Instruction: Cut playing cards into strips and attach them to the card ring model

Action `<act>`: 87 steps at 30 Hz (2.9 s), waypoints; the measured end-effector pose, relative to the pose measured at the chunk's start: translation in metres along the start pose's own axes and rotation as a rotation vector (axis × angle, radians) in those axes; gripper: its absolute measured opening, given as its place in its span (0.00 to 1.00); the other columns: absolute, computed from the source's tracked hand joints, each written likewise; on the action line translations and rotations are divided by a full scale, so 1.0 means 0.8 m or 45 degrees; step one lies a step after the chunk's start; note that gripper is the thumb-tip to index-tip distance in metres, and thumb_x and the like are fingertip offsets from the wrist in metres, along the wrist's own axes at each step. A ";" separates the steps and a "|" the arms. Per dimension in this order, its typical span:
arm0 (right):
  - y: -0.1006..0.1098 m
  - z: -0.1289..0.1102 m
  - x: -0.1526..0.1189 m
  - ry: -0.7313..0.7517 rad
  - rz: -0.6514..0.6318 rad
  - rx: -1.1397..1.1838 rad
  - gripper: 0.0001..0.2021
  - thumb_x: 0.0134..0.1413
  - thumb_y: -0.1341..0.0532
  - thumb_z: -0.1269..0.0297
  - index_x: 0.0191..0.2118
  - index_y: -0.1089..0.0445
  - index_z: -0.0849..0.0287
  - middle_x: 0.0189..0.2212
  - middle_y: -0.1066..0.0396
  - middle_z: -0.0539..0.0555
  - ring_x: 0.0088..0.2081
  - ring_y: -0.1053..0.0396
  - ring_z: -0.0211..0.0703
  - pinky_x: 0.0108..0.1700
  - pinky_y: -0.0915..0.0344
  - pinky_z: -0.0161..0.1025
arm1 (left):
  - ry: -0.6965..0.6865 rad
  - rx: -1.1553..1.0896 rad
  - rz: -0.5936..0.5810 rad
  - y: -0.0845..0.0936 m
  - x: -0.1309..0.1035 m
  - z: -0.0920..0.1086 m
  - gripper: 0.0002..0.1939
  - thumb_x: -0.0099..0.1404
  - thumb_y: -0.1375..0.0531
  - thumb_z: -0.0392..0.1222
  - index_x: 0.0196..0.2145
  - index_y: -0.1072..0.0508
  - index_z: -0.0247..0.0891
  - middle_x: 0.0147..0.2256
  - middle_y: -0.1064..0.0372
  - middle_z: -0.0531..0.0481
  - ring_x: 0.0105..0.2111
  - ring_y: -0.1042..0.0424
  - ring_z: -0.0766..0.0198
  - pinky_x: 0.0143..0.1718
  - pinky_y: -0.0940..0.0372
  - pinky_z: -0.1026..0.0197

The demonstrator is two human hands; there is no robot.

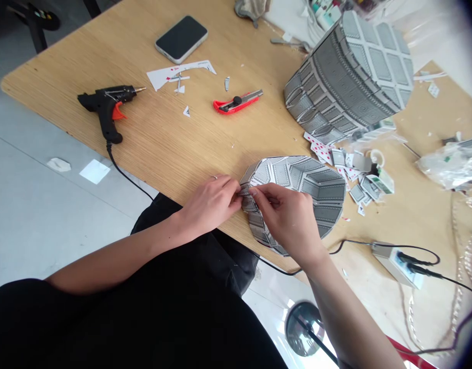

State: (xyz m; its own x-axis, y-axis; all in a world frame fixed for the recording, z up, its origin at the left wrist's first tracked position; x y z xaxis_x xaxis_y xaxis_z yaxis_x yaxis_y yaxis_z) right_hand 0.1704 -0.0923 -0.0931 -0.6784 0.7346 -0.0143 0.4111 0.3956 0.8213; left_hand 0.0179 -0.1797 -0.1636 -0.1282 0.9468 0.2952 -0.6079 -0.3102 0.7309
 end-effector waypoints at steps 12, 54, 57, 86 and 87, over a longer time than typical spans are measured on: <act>0.000 0.001 0.000 0.009 0.013 0.003 0.13 0.71 0.36 0.60 0.36 0.18 0.59 0.21 0.26 0.48 0.22 0.36 0.34 0.31 0.40 0.35 | -0.061 0.043 0.127 0.000 -0.002 0.009 0.05 0.75 0.37 0.37 0.38 0.24 0.35 0.35 0.22 0.47 0.35 0.22 0.59 0.40 0.29 0.57; -0.004 -0.005 -0.004 0.136 0.090 -0.031 0.11 0.71 0.35 0.66 0.36 0.19 0.61 0.21 0.26 0.47 0.22 0.34 0.33 0.30 0.40 0.32 | -0.225 0.035 0.178 0.016 0.020 0.015 0.03 0.69 0.36 0.32 0.35 0.26 0.35 0.33 0.25 0.48 0.38 0.23 0.57 0.44 0.26 0.56; -0.003 -0.003 -0.005 0.126 0.077 -0.022 0.11 0.71 0.36 0.65 0.36 0.19 0.60 0.21 0.27 0.47 0.21 0.34 0.33 0.30 0.40 0.32 | -0.229 0.004 0.175 0.015 0.020 0.013 0.04 0.70 0.36 0.32 0.36 0.25 0.35 0.33 0.25 0.48 0.38 0.23 0.57 0.44 0.26 0.56; -0.005 0.000 -0.006 0.079 0.072 -0.048 0.12 0.72 0.36 0.61 0.37 0.18 0.59 0.23 0.24 0.50 0.22 0.31 0.37 0.32 0.37 0.34 | -0.011 0.149 0.032 -0.007 0.004 0.003 0.05 0.70 0.35 0.34 0.36 0.28 0.37 0.35 0.25 0.46 0.38 0.24 0.54 0.43 0.28 0.54; -0.005 0.000 -0.006 0.078 0.072 -0.044 0.12 0.72 0.36 0.61 0.37 0.18 0.59 0.23 0.24 0.50 0.22 0.31 0.37 0.32 0.37 0.34 | -0.017 0.150 0.026 -0.006 0.004 0.003 0.06 0.70 0.34 0.33 0.36 0.28 0.37 0.35 0.25 0.46 0.38 0.24 0.54 0.43 0.28 0.54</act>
State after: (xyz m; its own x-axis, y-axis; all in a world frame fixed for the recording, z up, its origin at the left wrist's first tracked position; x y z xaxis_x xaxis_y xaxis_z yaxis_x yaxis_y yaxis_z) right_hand 0.1718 -0.0974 -0.0963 -0.6910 0.7198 0.0662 0.4290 0.3347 0.8390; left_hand 0.0225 -0.1750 -0.1648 -0.1286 0.9393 0.3182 -0.5086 -0.3379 0.7920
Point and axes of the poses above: each hand's wrist, its own x-axis towards the middle knuckle, its own y-axis out of the back of the hand, z = x × y, the point moved 2 cm from there along x, towards the middle knuckle
